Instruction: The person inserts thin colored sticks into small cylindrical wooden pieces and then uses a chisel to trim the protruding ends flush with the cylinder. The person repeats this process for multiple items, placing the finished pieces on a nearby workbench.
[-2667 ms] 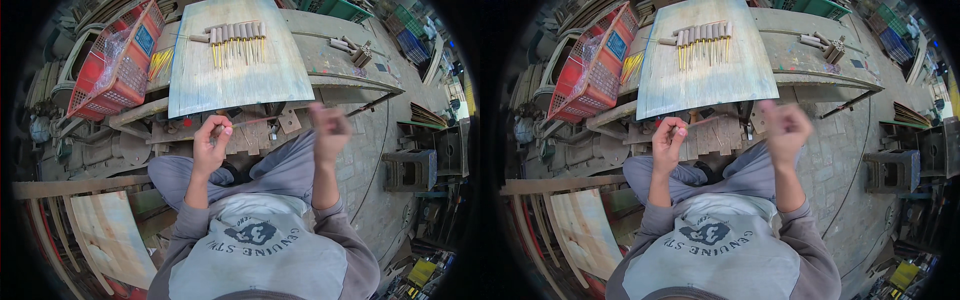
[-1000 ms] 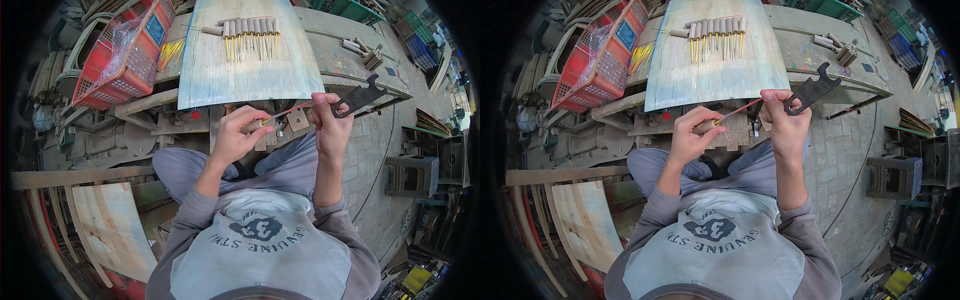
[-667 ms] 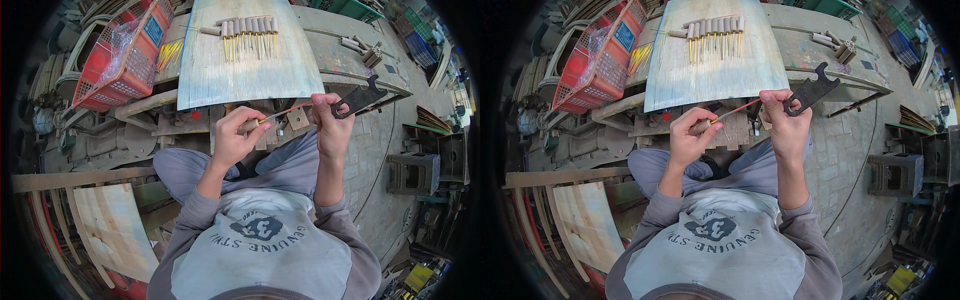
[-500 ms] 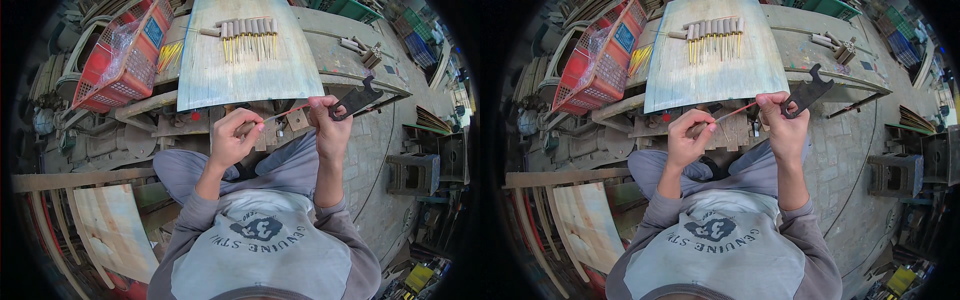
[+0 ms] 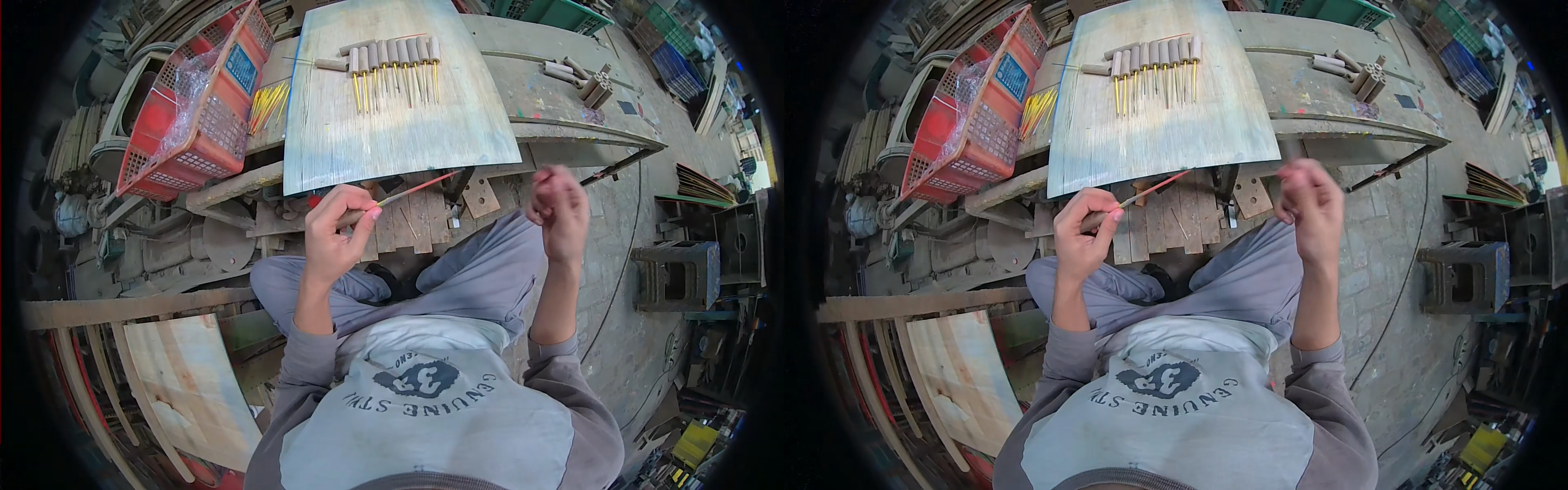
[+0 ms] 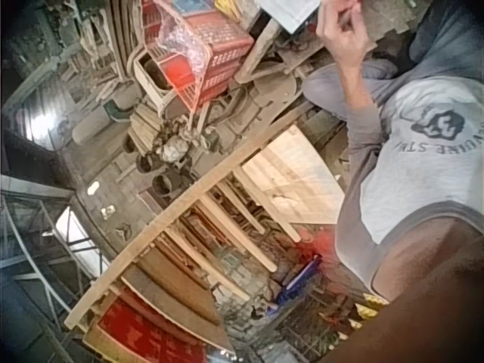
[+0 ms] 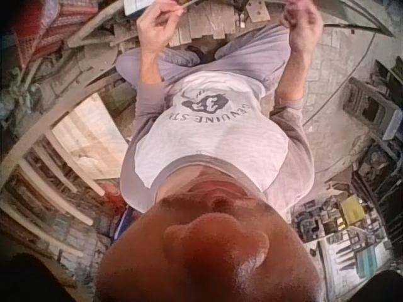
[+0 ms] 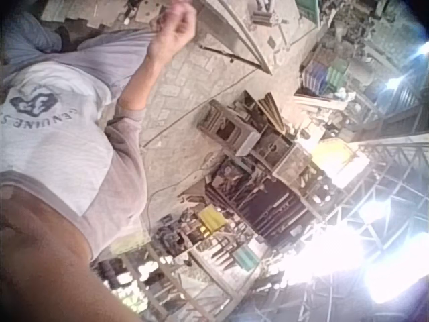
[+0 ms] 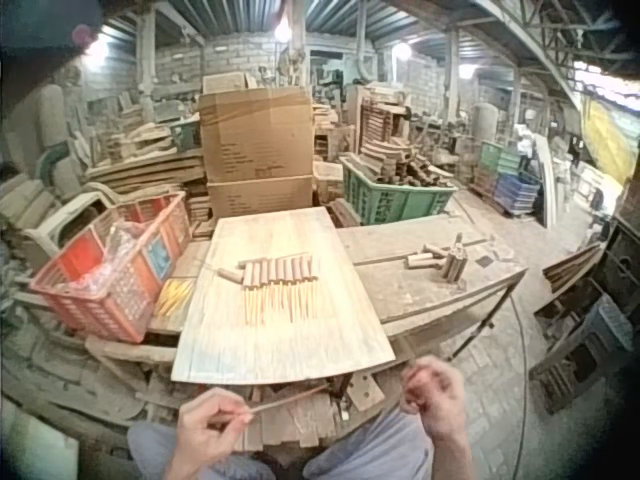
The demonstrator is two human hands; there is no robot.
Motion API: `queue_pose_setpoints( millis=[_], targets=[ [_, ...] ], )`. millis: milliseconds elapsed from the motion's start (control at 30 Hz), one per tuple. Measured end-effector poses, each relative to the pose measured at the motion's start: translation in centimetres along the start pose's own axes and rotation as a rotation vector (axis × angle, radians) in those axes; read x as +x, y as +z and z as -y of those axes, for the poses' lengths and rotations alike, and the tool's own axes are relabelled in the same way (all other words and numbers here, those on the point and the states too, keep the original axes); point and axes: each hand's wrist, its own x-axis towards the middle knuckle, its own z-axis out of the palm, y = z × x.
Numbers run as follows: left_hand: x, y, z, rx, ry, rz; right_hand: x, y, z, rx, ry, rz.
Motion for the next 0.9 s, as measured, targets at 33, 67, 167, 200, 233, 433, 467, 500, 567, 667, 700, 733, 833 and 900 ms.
queue_pose_setpoints(
  millis=[33, 67, 167, 200, 233, 433, 467, 500, 567, 667, 700, 733, 833, 900],
  targets=[
    [0.0, 0.0, -0.1, -0.002, 0.016, 0.011, 0.0, 0.0, 0.5, 0.334, -0.006, -0.004],
    [0.0, -0.1, -0.1, -0.004, 0.032, 0.022, -0.3, 0.6, 0.3, 0.402, -0.016, 0.037],
    [0.0, 0.2, -0.6, -0.04, 0.054, 0.023, -1.8, 1.3, -1.7, 0.206, 0.102, 0.115],
    [-0.1, 0.2, -0.7, -0.056, 0.053, 0.018, -1.9, 2.3, -1.0, -0.159, -0.011, 0.243],
    [-0.1, 0.1, -0.8, -0.057, 0.052, 0.014, -2.2, 2.4, -0.5, -0.05, 0.032, 0.167],
    [-0.1, -0.1, -1.3, -0.042, 0.057, 0.037, 0.3, 2.9, -0.3, -0.138, -0.362, -0.035],
    [-0.1, 0.1, -1.5, -0.047, 0.061, 0.044, 0.4, 3.0, -1.2, -0.445, -0.449, -0.056],
    [0.0, 0.1, -1.6, -0.051, 0.065, 0.044, 0.3, 2.4, -1.4, -0.62, -0.279, 0.042],
    [0.2, 0.1, -1.8, -0.026, 0.083, 0.051, 0.9, 2.0, -2.2, 0.017, -0.077, 0.002],
    [0.3, 0.5, -2.3, -0.044, 0.083, 0.053, 1.5, 1.7, -2.1, 0.153, -0.144, 0.023],
    [0.4, 0.6, -2.5, -0.048, 0.08, 0.052, 1.5, 1.9, -2.8, -0.209, -0.29, 0.068],
    [0.4, 0.7, -2.6, -0.045, 0.085, 0.052, 1.5, 2.0, -3.3, -0.572, -0.431, 0.111],
    [0.5, 0.6, -2.4, -0.045, 0.091, 0.054, 1.8, 2.3, -1.7, 0.105, -0.226, 0.001],
    [0.3, 0.6, -2.3, -0.059, 0.085, 0.055, 1.8, 2.2, -1.4, 0.538, -0.14, -0.032]
  ],
)
